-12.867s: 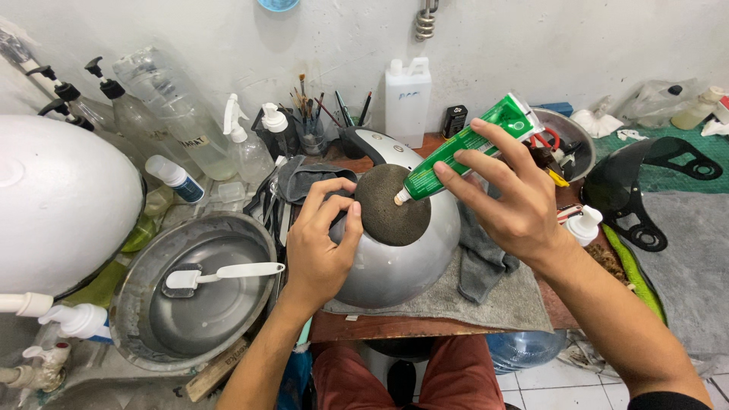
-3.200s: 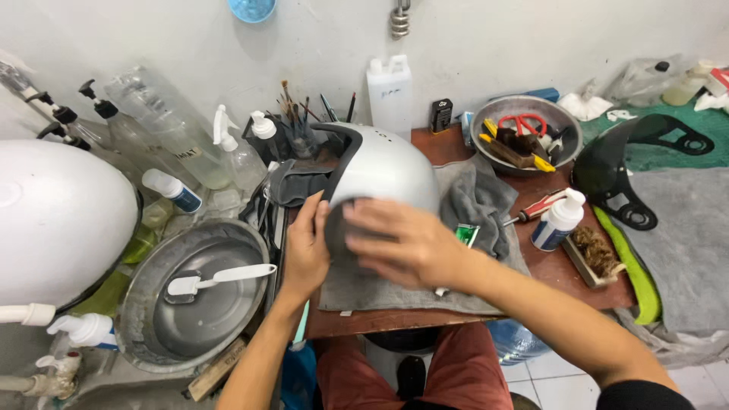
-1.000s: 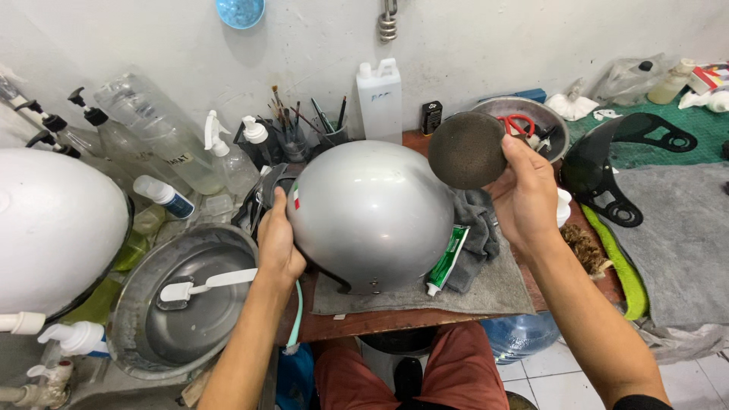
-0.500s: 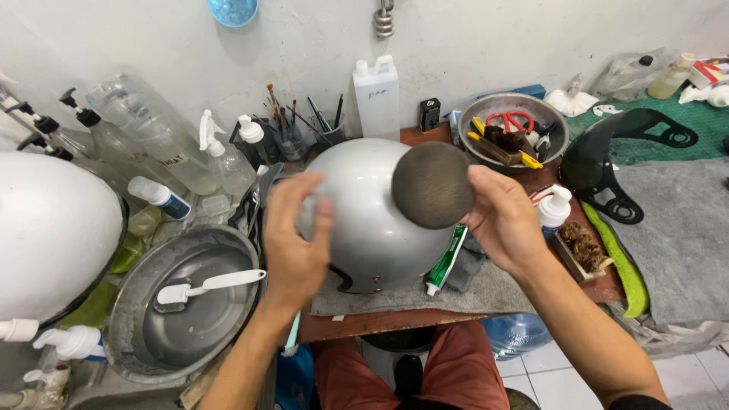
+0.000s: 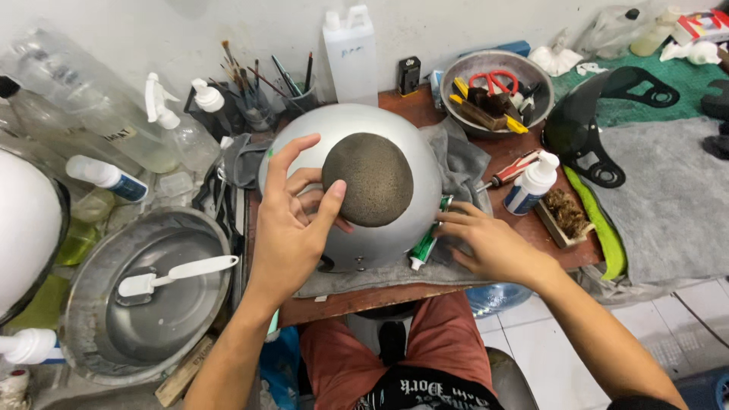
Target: The person applies a green paste from a tube onto a dark sponge and rubs it onto the surface of a silver motorcycle helmet. They repeatedly apply more paste and continue polishing different sections of the helmet in circular motions.
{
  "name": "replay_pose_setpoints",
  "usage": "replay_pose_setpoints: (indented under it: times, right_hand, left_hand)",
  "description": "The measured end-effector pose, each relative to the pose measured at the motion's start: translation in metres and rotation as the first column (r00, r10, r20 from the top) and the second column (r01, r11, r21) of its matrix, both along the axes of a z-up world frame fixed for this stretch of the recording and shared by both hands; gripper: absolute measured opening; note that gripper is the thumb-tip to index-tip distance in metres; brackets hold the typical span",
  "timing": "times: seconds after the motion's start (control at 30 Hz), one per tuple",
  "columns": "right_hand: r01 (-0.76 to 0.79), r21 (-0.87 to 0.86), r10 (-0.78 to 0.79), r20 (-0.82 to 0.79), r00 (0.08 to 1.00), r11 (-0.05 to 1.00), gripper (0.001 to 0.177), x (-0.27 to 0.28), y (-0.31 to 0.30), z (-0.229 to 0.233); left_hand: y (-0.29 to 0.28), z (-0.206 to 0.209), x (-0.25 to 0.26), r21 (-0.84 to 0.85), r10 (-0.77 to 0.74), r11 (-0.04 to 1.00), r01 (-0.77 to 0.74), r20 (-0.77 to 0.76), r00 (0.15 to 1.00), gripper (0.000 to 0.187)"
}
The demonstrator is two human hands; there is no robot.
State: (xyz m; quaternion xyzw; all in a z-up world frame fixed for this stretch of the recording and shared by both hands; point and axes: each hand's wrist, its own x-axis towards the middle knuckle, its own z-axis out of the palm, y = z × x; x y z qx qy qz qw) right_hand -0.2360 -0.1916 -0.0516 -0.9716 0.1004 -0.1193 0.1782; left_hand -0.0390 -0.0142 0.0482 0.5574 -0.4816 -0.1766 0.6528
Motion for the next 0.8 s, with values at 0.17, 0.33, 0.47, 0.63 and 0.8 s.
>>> replay_pose_setpoints:
  times: [0.17,0.33,0.47,0.63,0.8]
  right_hand:
    - [-0.109,-0.195,0.125,0.076,0.989,0.975,0.019,0.015,-0.001,-0.03]
    - [-0.242,-0.156,0.273,0.229,0.934,0.958,0.02,0.006,-0.009,-0.024]
    - [-0.205,-0.002,0.176,0.514,0.84,0.979,0.02,-0.007,0.001,-0.004]
    - [-0.028,-0.117,0.098,0.649,0.755,0.993,0.023,-0.015,0.006,0.059]
    - [0.207,-0.519,0.277,0.704,0.654,0.829,0.018,0.008,0.02,0.1]
  left_hand:
    - [-0.007,-0.006,-0.005,-0.029,-0.019,0.999,0.018,-0.028,0.999,0.052]
    - [-0.001,-0.005,-0.003,-0.014,-0.013,1.0,0.013,-0.047,0.999,0.051]
    - [0.001,-0.007,-0.004,0.005,-0.02,1.0,0.02,-0.063,0.998,0.049]
    - [0.004,-0.004,-0.008,0.028,-0.039,0.999,0.042,-0.096,0.995,0.047]
    - [0.006,0.0,-0.016,0.13,-0.06,0.986,0.101,-0.289,0.955,0.044]
